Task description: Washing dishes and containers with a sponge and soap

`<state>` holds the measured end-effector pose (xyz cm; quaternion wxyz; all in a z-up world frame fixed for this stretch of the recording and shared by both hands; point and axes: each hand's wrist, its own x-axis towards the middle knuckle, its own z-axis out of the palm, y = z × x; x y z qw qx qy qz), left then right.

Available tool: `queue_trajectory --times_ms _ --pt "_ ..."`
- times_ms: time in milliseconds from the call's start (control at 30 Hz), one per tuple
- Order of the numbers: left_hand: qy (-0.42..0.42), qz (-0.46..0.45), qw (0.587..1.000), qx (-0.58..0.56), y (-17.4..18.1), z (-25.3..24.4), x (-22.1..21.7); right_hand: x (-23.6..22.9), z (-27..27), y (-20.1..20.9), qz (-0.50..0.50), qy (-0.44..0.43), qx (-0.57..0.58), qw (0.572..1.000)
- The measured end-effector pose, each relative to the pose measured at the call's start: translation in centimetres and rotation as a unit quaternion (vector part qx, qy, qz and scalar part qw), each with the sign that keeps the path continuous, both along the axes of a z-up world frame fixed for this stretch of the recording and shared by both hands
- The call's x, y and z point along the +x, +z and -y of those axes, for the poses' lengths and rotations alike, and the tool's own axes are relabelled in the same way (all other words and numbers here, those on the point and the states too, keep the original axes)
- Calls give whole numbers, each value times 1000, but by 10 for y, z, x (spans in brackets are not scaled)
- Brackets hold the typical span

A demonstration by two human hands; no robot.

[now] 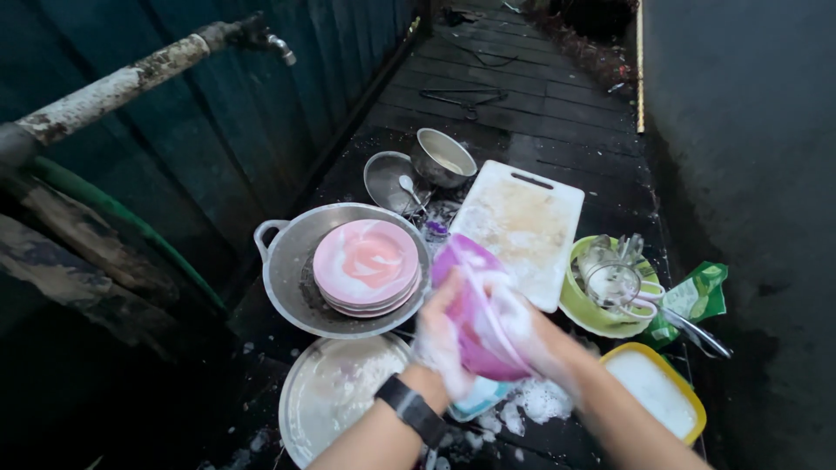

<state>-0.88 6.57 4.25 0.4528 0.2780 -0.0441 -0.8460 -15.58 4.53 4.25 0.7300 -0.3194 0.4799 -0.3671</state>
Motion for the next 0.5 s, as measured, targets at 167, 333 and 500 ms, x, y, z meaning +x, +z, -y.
queue_trajectory --times_ms 167,333,500 --pt "8 -65 995 -74 -13 11 17 -37 8 -13 -382 254 -519 722" --pt "-47 -99 991 -76 -13 5 12 -47 79 -93 -530 225 -540 614" --pt "-25 -33 997 -61 -17 23 16 -30 70 -71 -475 343 -455 671"
